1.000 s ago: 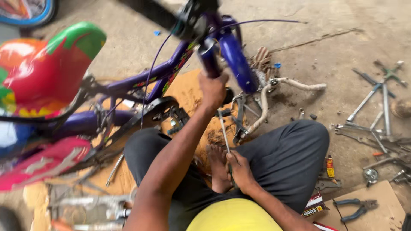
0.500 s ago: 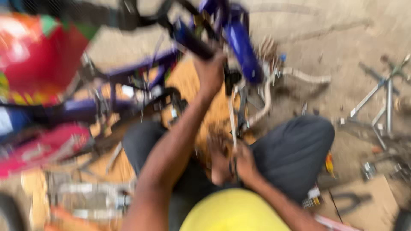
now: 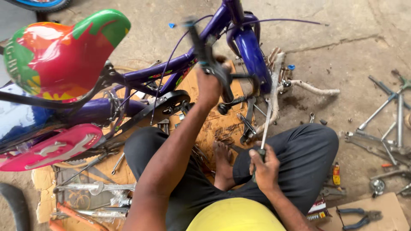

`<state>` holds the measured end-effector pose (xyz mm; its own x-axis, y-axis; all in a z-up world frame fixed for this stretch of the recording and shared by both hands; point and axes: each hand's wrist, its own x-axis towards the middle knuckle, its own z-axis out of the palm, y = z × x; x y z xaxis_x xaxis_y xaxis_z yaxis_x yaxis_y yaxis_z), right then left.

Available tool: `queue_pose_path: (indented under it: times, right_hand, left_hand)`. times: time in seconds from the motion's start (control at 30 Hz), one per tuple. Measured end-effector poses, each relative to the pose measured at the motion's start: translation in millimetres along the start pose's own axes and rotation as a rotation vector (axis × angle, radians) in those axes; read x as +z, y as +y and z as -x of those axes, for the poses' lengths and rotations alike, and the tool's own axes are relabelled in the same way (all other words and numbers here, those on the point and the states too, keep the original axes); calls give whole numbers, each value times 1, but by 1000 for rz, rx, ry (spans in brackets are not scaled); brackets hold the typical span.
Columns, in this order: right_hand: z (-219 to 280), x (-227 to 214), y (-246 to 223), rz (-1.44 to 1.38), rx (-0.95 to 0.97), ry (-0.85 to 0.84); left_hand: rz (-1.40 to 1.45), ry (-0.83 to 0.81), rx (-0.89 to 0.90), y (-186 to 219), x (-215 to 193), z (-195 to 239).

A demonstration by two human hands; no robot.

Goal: The person is repairing a purple bicycle. They adjust the handlebars, attach a white basket, and use a screwdriver to tighten components on the handlebar stem.

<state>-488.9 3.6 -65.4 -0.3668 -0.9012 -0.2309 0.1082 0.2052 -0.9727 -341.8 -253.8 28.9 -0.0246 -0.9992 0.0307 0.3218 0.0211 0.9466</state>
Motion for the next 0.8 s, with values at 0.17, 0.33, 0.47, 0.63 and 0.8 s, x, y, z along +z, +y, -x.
queue_pose_path:
  times: [0.17,0.33,0.47,0.63,0.8]
  right_hand:
    - [-34,-8,-24,-89,-166,58]
    - [-48,-13,-56,-158,-245,99]
    - [-50,-16,-71,-309,-258,67]
    - [-44,-23,-83,-244,-350,27]
    - [-48,-26,-91,-209,-335,36]
  left_hand:
    - [-310,-257,-46,-11,2,11]
    - [-447,-361,-24,-15,11,25]
    - [-560,-256,-9,-27,31,49]
    - [-672,-256,14,-31,53,85]
    - [-326,-648,-25,-8,45,86]
